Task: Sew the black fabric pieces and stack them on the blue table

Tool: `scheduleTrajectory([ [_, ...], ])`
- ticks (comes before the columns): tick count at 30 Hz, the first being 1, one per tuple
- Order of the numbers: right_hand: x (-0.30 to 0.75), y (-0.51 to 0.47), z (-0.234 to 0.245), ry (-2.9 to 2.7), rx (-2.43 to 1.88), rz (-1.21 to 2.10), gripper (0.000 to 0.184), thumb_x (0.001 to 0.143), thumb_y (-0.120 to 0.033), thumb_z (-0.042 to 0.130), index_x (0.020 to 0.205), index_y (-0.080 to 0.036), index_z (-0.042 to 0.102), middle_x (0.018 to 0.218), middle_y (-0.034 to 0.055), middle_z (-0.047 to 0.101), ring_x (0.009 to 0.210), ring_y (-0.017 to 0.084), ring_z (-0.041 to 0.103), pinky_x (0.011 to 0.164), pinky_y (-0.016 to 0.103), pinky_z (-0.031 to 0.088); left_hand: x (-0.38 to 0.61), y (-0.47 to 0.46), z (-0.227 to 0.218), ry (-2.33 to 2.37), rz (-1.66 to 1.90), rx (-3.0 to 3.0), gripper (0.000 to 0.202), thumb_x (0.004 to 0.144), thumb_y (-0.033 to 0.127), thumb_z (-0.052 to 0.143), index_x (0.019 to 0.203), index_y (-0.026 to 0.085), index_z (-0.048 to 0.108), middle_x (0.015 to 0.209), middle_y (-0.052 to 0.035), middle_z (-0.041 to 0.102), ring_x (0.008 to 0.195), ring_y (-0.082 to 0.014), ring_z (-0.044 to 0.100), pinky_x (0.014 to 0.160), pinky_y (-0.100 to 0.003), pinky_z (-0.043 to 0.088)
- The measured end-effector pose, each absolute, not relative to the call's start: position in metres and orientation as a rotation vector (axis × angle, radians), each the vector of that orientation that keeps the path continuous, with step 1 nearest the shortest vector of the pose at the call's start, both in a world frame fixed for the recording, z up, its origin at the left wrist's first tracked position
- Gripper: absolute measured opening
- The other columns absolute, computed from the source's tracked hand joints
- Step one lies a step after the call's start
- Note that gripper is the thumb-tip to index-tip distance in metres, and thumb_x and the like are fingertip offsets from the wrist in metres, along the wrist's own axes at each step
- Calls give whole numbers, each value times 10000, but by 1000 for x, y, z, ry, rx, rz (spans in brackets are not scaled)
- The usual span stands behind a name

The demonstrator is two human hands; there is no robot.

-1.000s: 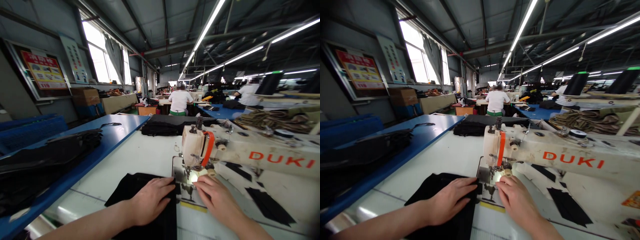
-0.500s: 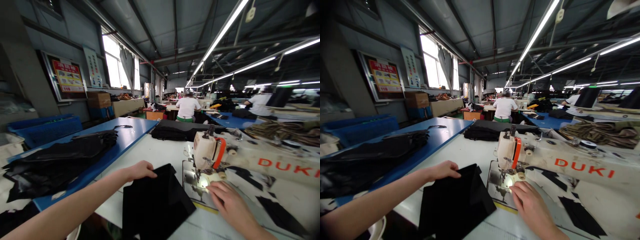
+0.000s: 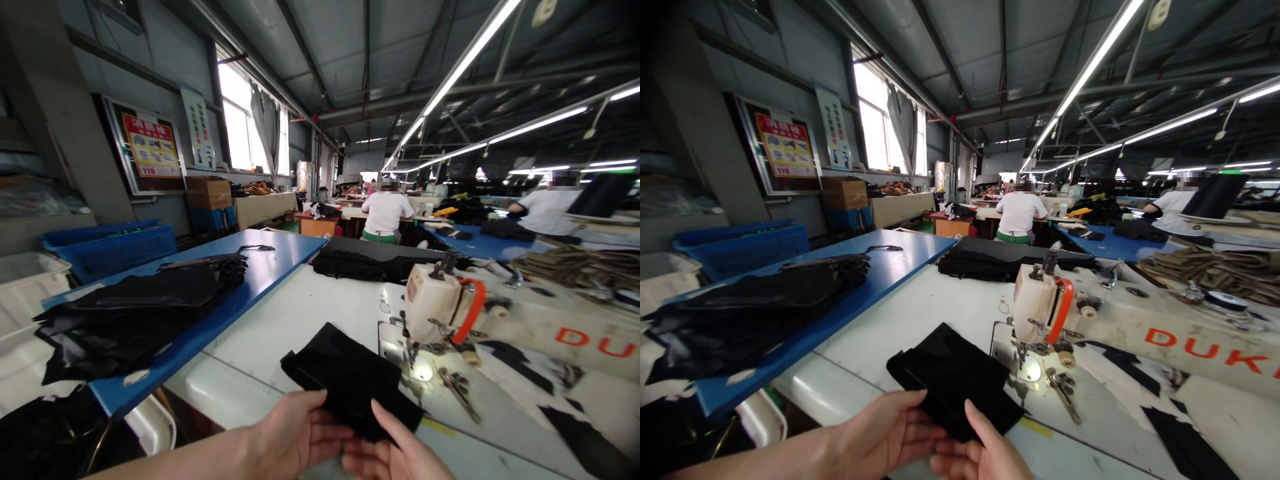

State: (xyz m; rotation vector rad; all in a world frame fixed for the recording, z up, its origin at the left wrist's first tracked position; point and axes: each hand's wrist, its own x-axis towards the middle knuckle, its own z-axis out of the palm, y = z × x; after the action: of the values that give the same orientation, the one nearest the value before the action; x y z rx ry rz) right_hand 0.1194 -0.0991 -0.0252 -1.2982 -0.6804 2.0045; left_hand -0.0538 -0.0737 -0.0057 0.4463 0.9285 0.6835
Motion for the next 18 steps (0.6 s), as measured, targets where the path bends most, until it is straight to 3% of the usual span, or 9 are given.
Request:
scheduleTrajectory([
  [6, 137, -92, -29, -560, -1402, 1827, 326, 725, -437, 715, 736, -141, 579, 662, 77, 683, 573, 150, 666, 476, 172, 504, -82, -91, 9, 988, 378, 1126, 233, 841, 345, 493, 810, 156, 626, 869, -91, 702, 758, -187, 665, 707, -279, 516],
  [9, 141, -94, -31, -651, -1408, 1794, 342, 703, -425, 736, 767, -149, 546, 659, 78, 681, 537, 143, 653, 467, 178, 497, -93, -83, 7, 1221, 642, 1890, 210, 834, 282, 516, 1017, 218, 597, 1057, -75, 660, 985, -235, 609, 906, -381, 454],
  [12, 143, -95, -28, -767, -1446, 1725, 347, 709, -423, 732, 788, -162, 518, 648, 62, 678, 533, 139, 648, 464, 179, 486, -99, -58, -2, 1428, 792, 2397, 457, 802, 187, 523, 1251, 252, 465, 1248, -88, 551, 1156, -274, 505, 1016, -452, 354],
  [16, 150, -94, -22, -863, -1508, 1642, 353, 706, -419, 727, 710, -180, 467, 629, 48, 667, 522, 134, 637, 462, 187, 474, -114, -24, -11, 1615, 691, 2298, 382, 846, 183, 437, 1227, 220, 424, 933, -55, 652, 859, -228, 639, 784, -365, 503],
  [18, 155, -94, -20, -908, -1516, 1602, 348, 709, -414, 719, 689, -182, 459, 629, 45, 664, 512, 130, 629, 464, 193, 470, -126, -15, -16, 1733, 801, 2178, 363, 862, 195, 406, 1225, 207, 397, 905, -44, 633, 765, -204, 642, 707, -337, 517],
])
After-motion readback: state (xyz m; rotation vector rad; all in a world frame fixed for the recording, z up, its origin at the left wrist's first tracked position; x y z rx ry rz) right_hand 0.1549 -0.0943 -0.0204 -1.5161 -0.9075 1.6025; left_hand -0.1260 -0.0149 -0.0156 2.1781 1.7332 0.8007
